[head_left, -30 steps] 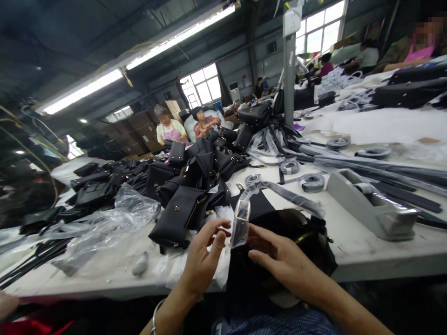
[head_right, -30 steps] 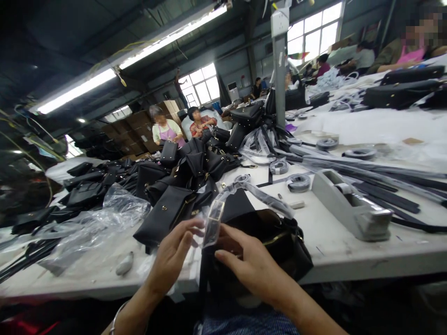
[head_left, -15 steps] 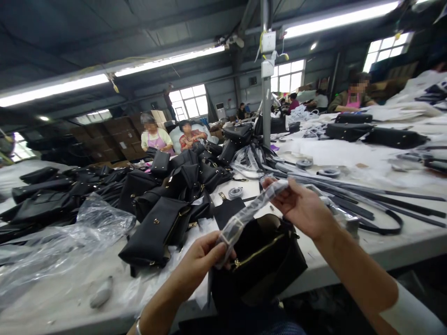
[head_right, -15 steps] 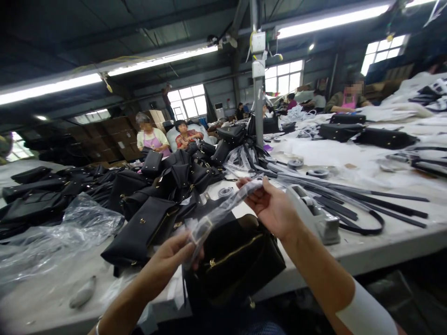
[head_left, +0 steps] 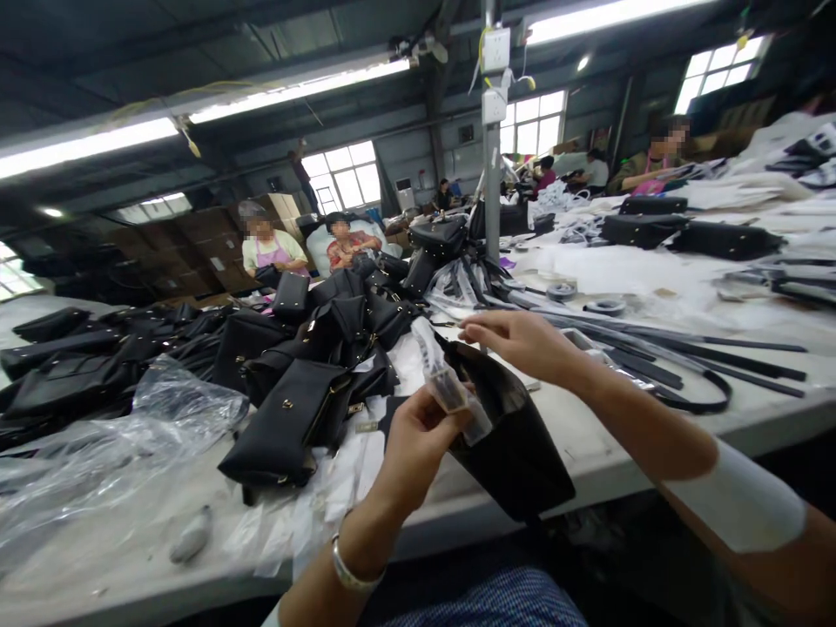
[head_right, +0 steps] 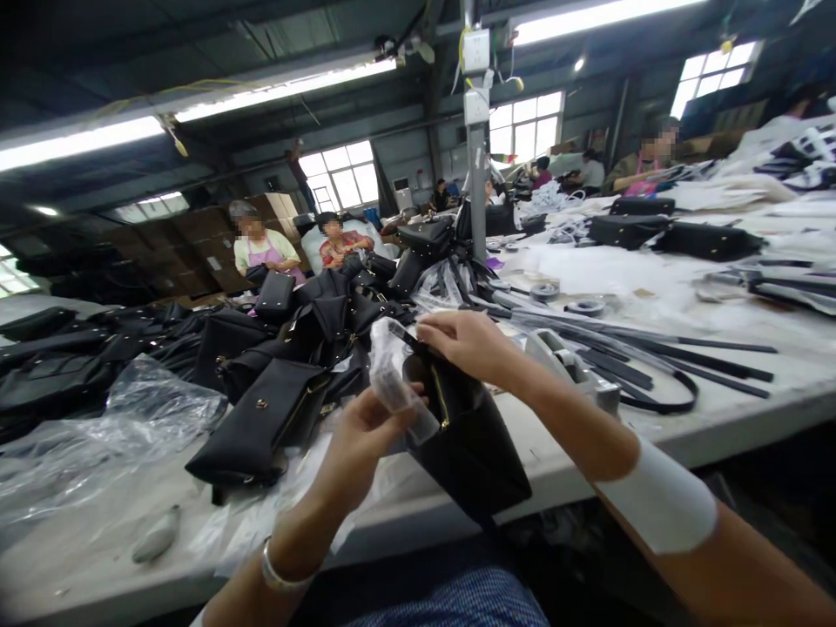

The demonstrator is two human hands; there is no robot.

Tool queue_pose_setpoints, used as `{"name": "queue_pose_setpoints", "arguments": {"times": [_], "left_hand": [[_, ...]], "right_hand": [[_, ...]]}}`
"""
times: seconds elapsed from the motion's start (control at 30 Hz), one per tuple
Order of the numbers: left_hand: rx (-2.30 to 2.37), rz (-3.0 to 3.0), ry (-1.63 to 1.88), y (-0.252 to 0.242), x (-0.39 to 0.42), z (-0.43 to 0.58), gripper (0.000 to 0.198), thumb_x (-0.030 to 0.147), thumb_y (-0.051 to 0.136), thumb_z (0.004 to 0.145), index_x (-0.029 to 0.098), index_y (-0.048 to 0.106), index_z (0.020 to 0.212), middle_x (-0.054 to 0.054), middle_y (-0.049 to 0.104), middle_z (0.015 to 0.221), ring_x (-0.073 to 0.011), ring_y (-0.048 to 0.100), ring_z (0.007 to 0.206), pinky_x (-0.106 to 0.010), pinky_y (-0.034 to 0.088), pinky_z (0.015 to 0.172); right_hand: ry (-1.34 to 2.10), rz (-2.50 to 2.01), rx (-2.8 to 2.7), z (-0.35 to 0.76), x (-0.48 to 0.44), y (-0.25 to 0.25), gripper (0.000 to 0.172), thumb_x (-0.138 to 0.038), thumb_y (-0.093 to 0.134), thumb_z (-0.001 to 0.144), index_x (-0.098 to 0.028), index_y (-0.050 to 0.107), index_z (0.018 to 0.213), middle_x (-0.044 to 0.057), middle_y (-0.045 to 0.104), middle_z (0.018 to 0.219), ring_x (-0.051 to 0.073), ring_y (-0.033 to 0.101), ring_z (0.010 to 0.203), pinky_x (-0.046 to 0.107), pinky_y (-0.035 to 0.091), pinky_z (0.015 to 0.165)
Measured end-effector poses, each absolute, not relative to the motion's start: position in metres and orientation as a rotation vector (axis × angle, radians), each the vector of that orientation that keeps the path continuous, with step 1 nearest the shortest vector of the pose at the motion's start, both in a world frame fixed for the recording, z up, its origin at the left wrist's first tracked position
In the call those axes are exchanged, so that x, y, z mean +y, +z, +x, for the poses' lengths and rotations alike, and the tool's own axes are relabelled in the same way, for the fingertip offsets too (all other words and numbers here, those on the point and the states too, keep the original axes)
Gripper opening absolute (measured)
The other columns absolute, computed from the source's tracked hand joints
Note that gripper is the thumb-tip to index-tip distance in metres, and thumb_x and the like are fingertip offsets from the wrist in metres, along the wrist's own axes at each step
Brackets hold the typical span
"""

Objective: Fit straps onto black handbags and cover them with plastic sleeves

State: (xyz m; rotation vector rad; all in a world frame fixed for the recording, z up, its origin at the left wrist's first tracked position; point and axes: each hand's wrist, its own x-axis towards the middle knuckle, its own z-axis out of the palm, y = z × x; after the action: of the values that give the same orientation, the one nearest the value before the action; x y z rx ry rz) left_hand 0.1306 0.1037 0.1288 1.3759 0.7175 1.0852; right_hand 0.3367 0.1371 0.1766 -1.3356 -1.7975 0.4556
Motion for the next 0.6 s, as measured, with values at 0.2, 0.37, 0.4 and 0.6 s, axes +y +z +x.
{"name": "queue_pose_setpoints", "arguments": {"times": [0.2, 0.37, 0.4, 0.6], "left_hand": [[0.825, 1.328, 1.161, 0.106, 0.126, 0.135, 0.035, 0.033, 0.081, 0.077, 0.015, 0.072, 0.105, -0.01, 0.076, 0.108, -0.0234, 0.069, 0.103, -0.035, 0.05, 0.095], [0.89, 1.301, 1.104, 0.104, 0.115, 0.134, 0.03, 0.034, 0.081, 0.078, 0.014, 0.071, 0.098, -0.007, 0.076, 0.097, -0.0192, 0.071, 0.091, -0.03, 0.054, 0.086], [0.887, 1.279, 1.085, 0.105, 0.111, 0.137, 0.03, 0.034, 0.081, 0.077, 0.014, 0.071, 0.098, -0.007, 0.076, 0.097, -0.0188, 0.071, 0.089, -0.029, 0.054, 0.084], [0.918, 1.702, 0.969, 0.133, 0.107, 0.14, 0.028, 0.037, 0.073, 0.083, 0.017, 0.071, 0.102, -0.009, 0.077, 0.101, -0.0222, 0.072, 0.092, -0.03, 0.055, 0.081]], "right_hand": [[0.085, -1.4, -1.721, 0.338, 0.04, 0.078, 0.036, -0.035, 0.064, 0.091, -0.024, 0.064, 0.125, 0.008, 0.065, 0.133, 0.027, 0.061, 0.123, 0.043, 0.049, 0.106], [-0.157, -1.473, -1.657, 0.299, 0.014, 0.017, 0.064, -0.039, 0.07, 0.087, -0.021, 0.047, 0.144, 0.015, 0.053, 0.145, 0.035, 0.046, 0.136, 0.056, 0.041, 0.111], [-0.177, -1.487, -1.67, 0.293, 0.016, 0.013, 0.072, -0.04, 0.071, 0.085, -0.021, 0.041, 0.148, 0.016, 0.046, 0.151, 0.037, 0.039, 0.14, 0.06, 0.037, 0.113], [-0.245, -1.426, -1.658, 0.298, 0.049, 0.01, 0.063, -0.021, 0.061, 0.092, -0.022, 0.037, 0.15, 0.014, 0.046, 0.152, 0.034, 0.035, 0.145, 0.06, 0.033, 0.115]]}}
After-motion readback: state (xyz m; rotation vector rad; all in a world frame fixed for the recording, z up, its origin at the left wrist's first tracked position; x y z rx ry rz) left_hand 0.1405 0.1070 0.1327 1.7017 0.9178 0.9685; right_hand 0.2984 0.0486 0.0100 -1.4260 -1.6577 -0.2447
